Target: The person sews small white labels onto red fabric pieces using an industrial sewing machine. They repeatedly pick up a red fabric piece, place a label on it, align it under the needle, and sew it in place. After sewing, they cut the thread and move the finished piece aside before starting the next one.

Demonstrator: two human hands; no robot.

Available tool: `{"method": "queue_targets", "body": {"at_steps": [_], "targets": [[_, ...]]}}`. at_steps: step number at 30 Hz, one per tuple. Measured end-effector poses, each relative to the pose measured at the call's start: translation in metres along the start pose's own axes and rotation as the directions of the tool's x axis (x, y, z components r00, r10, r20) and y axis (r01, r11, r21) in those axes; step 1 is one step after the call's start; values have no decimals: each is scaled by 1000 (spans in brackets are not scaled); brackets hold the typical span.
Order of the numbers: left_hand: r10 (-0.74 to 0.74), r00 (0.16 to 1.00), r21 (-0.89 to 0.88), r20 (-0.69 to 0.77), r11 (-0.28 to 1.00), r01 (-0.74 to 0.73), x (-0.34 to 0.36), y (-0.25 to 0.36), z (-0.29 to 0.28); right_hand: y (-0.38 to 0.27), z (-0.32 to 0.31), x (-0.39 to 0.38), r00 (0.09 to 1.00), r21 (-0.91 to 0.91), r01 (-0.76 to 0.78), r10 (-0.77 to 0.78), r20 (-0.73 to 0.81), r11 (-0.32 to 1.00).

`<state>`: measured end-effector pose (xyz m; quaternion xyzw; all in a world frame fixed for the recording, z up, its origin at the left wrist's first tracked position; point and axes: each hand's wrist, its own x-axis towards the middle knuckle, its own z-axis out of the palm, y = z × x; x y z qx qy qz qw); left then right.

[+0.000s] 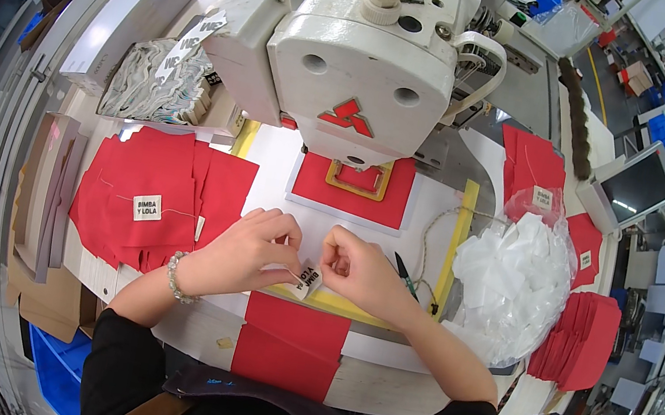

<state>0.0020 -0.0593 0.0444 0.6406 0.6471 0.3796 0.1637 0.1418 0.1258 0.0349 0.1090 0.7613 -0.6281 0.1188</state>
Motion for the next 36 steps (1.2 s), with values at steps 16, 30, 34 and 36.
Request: {"method": "queue_targets", "body": {"at_steps": [16,30,34,36], "targets": [[-500,866,-707,-9,616,348,-1,-23,6,-8,-12,1,968,153,203,-175,-179,967],[-476,879,-629,19,677,381,34,-37,2,-5,-28,27,956,169,56,-4,-293,984],[-269,960,-227,-77,942,246,40,-45,2,6,-43,39,938,91,63,-28,-347,994],[-162,984,6,-77,987,163,42,-44,2,12,-51,47,931,63,47,-21,-364,997]]}}
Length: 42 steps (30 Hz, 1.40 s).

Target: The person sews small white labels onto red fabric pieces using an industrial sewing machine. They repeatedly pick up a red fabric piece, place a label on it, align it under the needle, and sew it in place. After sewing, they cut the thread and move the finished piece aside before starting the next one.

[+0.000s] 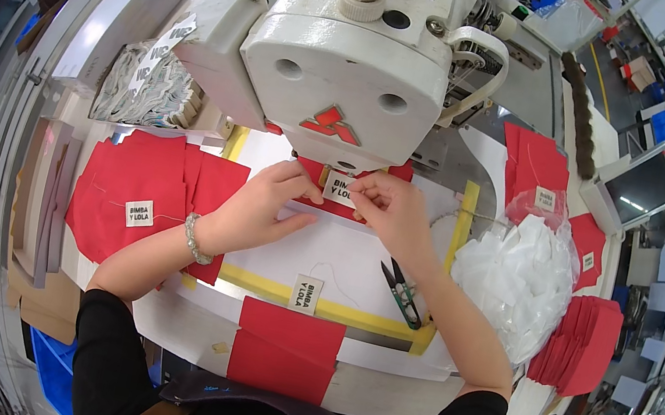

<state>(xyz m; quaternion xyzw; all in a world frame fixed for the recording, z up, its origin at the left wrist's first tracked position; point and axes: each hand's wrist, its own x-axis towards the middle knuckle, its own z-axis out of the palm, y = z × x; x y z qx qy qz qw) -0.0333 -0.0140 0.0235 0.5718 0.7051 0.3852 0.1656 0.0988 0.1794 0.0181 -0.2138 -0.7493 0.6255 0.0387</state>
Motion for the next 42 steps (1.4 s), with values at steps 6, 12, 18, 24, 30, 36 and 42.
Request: {"method": "queue_targets", "body": {"at_steps": [6,12,18,24,30,36,42], "targets": [[112,989,431,94,891,-142,-1,2,10,1,-5,17,1000,-104,5,-6,-14,995],[161,979,555,128,806,-205,-1,-1,20,6,-7,24,998,-132,-10,2,-61,991],[171,977,615,126,759,-212,0,-2,22,1,-9,28,998,-136,-3,-5,-64,991],[175,975,657,133,721,-219,-5,2,25,4,-5,29,967,-252,224,-247,-64,942],[185,975,664,127,714,-222,-5,0,26,1,-7,27,978,-265,185,-205,-50,947],[180,977,683,118,699,-211,-2,1,24,-10,-6,25,992,-271,73,-97,-77,960],[161,979,688,122,698,-200,-2,2,25,-8,-5,25,993,-242,47,-73,-98,969]]}}
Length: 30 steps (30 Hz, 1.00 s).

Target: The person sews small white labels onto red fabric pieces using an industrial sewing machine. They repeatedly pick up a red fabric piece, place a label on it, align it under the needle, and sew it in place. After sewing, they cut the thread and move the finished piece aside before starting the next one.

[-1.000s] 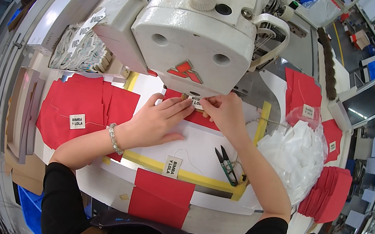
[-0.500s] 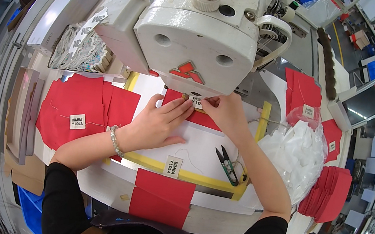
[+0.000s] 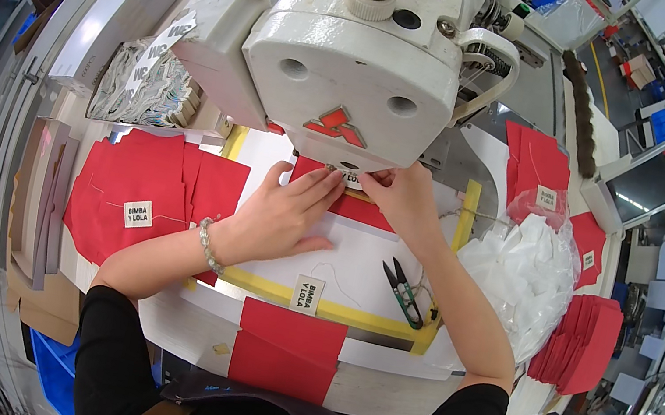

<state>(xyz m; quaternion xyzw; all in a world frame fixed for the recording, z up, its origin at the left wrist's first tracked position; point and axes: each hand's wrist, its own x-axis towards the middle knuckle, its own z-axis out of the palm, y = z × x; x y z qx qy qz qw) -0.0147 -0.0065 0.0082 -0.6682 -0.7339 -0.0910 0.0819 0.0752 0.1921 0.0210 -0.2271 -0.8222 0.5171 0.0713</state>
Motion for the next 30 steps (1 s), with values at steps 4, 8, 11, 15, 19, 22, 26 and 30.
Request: {"method": "queue_targets", "body": {"at_steps": [4,8,11,15,19,22,26,30], "targets": [[9,1000,-42,-5,999,-9,-3,5,0,-2,0,-1,1000,32,-22,22,7,999],[-1,1000,-42,-6,999,1,-1,6,-2,1,-1,0,999,52,-31,31,14,998],[-12,1000,-32,1,999,12,-1,6,-2,2,0,0,999,71,-53,52,16,996],[-11,1000,-3,-9,1000,11,0,6,1,6,-1,2,997,95,-71,66,48,993],[-17,999,29,35,999,16,7,7,3,8,-5,0,996,104,-74,68,60,992],[-26,998,47,53,999,23,8,8,6,17,-7,-2,999,102,-12,8,34,995],[-36,999,48,-17,998,37,7,6,11,4,-18,-10,993,-214,100,-83,88,972],[-34,999,32,-42,999,35,8,4,13,4,-19,-17,945,-362,327,-310,105,873]]}}
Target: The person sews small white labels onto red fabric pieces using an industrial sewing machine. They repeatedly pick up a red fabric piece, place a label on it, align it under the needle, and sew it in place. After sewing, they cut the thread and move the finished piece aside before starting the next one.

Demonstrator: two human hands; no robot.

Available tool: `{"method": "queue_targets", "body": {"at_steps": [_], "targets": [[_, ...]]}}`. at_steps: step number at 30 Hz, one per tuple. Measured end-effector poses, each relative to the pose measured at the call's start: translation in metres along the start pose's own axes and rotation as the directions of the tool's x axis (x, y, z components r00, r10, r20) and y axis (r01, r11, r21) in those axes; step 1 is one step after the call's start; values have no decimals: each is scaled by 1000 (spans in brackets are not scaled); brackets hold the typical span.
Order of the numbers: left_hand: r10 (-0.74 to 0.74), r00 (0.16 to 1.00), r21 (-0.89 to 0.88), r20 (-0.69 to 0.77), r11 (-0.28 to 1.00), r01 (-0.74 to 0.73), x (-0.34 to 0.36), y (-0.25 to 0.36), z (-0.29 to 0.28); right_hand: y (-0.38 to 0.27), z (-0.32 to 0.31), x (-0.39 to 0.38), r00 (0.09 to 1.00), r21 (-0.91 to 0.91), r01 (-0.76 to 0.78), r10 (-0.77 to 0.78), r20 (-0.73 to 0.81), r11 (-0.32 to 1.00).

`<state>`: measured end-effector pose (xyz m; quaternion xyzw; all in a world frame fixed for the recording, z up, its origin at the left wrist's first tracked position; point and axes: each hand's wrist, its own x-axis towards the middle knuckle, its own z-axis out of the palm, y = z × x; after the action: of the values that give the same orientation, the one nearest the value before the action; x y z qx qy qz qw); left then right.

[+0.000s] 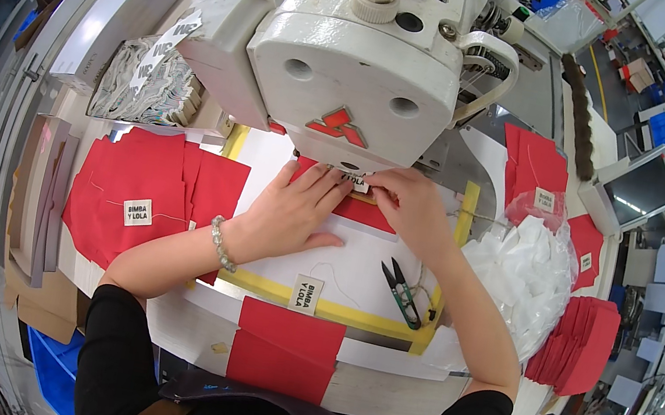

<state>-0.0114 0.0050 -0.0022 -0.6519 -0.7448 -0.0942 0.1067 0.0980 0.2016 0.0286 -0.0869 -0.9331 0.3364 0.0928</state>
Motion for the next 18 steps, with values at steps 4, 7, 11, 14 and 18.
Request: {"method": "queue_targets", "body": {"at_steps": [4,7,11,14,18], "targets": [[7,1000,-35,-17,999,-8,4,0,2,13,8,-4,966,-206,216,-239,-98,955],[1,1000,-46,-19,999,-1,4,-1,2,9,7,0,908,-364,354,-409,-86,862],[1,1000,-37,-21,999,-1,4,-2,2,11,8,3,836,-491,472,-549,-15,732],[4,999,-28,-39,1000,-5,3,-1,4,16,7,2,793,-527,531,-608,35,663],[3,1000,-48,-31,999,-4,4,-2,4,17,8,1,805,-535,520,-591,46,666]]}}
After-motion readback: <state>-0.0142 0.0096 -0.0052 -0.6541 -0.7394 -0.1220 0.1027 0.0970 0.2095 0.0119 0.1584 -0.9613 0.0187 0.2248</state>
